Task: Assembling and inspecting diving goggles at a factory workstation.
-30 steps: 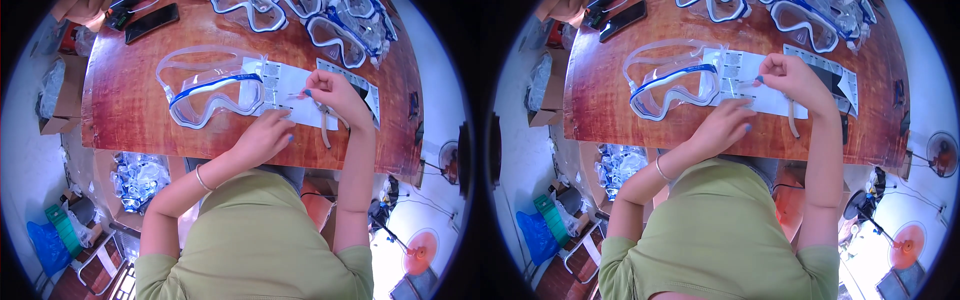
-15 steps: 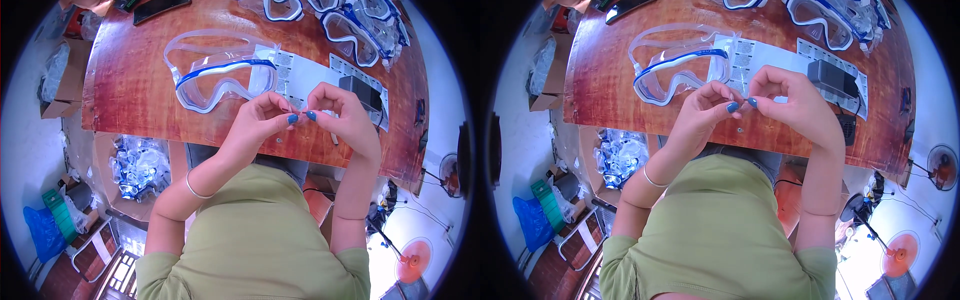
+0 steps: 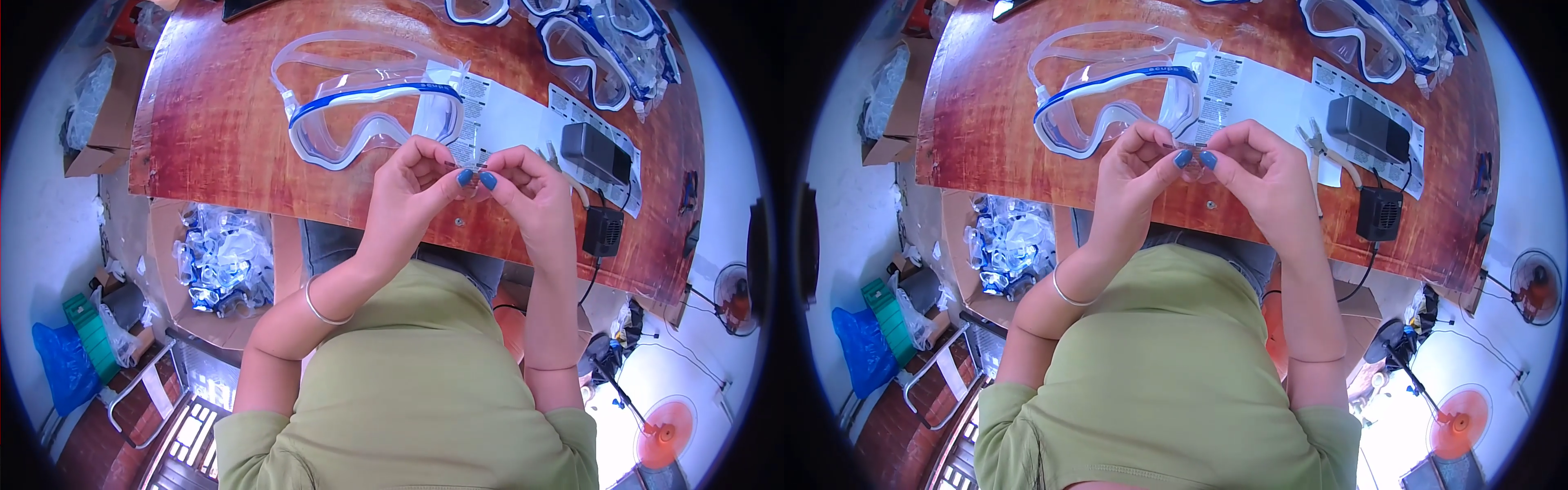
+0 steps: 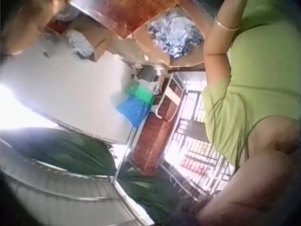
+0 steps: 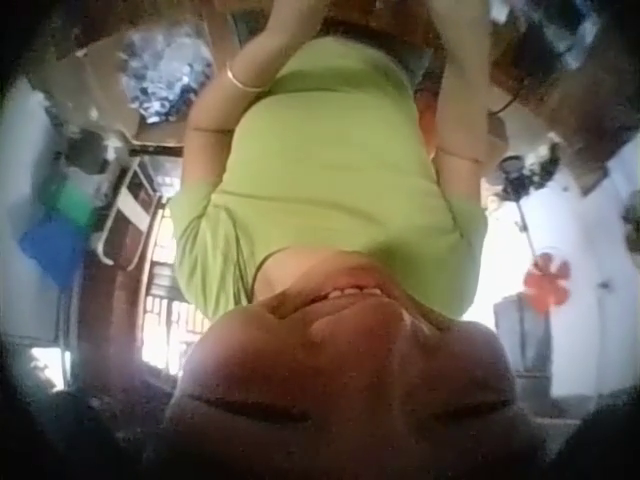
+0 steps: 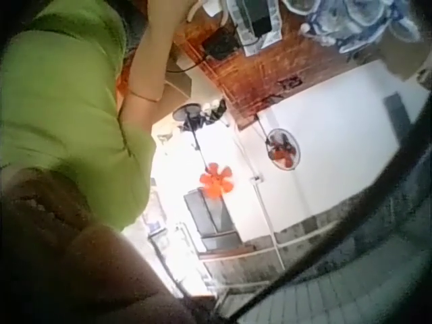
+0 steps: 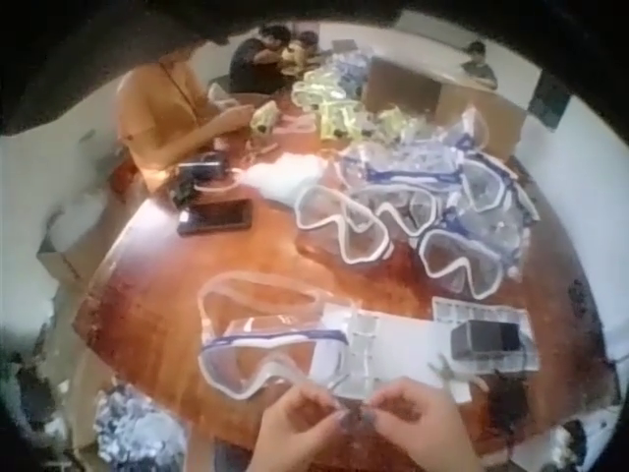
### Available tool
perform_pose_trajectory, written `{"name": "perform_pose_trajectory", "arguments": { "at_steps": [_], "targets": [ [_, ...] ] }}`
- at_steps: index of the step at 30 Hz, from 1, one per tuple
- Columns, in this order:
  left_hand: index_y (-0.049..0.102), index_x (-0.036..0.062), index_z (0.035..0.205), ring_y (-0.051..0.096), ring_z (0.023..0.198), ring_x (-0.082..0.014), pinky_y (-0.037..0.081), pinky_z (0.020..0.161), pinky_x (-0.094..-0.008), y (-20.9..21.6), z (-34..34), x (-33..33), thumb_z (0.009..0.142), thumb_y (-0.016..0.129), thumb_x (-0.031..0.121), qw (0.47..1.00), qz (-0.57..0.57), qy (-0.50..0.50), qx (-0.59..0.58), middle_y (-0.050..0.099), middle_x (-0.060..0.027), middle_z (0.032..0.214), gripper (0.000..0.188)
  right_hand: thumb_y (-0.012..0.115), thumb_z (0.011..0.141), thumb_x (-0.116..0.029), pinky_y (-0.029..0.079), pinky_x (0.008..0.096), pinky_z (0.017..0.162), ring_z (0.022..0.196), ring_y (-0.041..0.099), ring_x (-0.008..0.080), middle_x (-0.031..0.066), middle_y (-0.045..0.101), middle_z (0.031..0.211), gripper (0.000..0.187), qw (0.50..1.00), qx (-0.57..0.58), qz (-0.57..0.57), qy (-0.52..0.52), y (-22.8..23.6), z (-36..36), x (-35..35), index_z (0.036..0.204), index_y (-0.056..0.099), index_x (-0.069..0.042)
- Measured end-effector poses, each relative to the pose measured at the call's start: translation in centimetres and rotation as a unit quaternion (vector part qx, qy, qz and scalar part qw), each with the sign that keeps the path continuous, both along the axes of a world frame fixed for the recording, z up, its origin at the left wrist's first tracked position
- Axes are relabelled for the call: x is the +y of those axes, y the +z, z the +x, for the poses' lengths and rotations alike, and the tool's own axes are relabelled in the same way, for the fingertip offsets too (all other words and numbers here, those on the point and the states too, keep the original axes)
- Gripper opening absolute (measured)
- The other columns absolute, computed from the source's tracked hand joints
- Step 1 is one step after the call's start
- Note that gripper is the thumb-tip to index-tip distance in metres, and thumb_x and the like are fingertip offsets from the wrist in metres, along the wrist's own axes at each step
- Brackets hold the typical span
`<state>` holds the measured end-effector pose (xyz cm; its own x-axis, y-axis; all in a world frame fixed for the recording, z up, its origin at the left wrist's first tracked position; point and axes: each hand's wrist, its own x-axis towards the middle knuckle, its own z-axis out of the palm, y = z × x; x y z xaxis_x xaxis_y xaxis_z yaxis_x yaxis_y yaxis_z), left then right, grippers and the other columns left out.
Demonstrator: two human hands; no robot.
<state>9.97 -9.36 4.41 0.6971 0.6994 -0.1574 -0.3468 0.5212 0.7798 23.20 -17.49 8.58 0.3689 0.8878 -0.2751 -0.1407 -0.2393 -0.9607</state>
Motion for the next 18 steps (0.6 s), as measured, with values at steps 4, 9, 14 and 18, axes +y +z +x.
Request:
{"name": "perform_pose_trajectory", "arguments": {
  "at_steps": [4,9,14,18],
  "targets": [
    [0.049,0.0018,0.091,0.060,0.078,-0.0106,0.048,0.070,-0.0221,-0.2,-0.8,0.1,0.083,0.060,0.004,0.999,0.012,0.004,0.041,0.062,-0.0080,0.086,0.014,0.061,0.080,-0.005,0.044,0.0226,0.073,0.076,0.057,0.0100,0.0051,0.060,0.082,0.012,0.998,-0.050,0.013,0.020,-0.2,0.2,0.6,0.089,0.057,0.001],
    [0.050,0.0009,0.093,0.061,0.079,-0.0127,0.048,0.071,-0.0237,-0.7,-2.1,0.1,0.084,0.059,0.006,0.999,0.004,0.003,0.047,0.063,-0.0104,0.088,0.014,0.060,0.078,-0.005,0.042,0.0226,0.070,0.074,0.054,0.0088,0.0024,0.058,0.080,0.009,0.980,-0.175,0.008,0.090,-0.6,0.9,1.6,0.085,0.058,0.000],
    [0.052,-0.0013,0.094,0.059,0.078,-0.0090,0.049,0.069,-0.0211,-0.6,-4.8,0.8,0.085,0.056,0.000,0.978,0.059,0.065,0.191,0.060,-0.0049,0.087,0.010,0.060,0.079,-0.006,0.040,0.0215,0.066,0.069,0.051,0.0071,0.0009,0.057,0.074,0.009,0.974,-0.184,0.027,0.131,-2.0,1.1,3.0,0.085,0.059,0.000],
    [0.057,0.0015,0.090,0.060,0.073,-0.0156,0.048,0.065,-0.0235,-0.8,-6.5,1.3,0.078,0.059,-0.005,0.858,0.401,0.126,0.296,0.061,-0.0077,0.082,0.015,0.060,0.080,-0.005,0.033,0.0189,0.055,0.059,0.043,0.0030,-0.0031,0.050,0.062,0.008,0.943,-0.291,-0.036,0.156,-2.1,0.9,4.3,0.086,0.060,-0.001]
  ]
}}
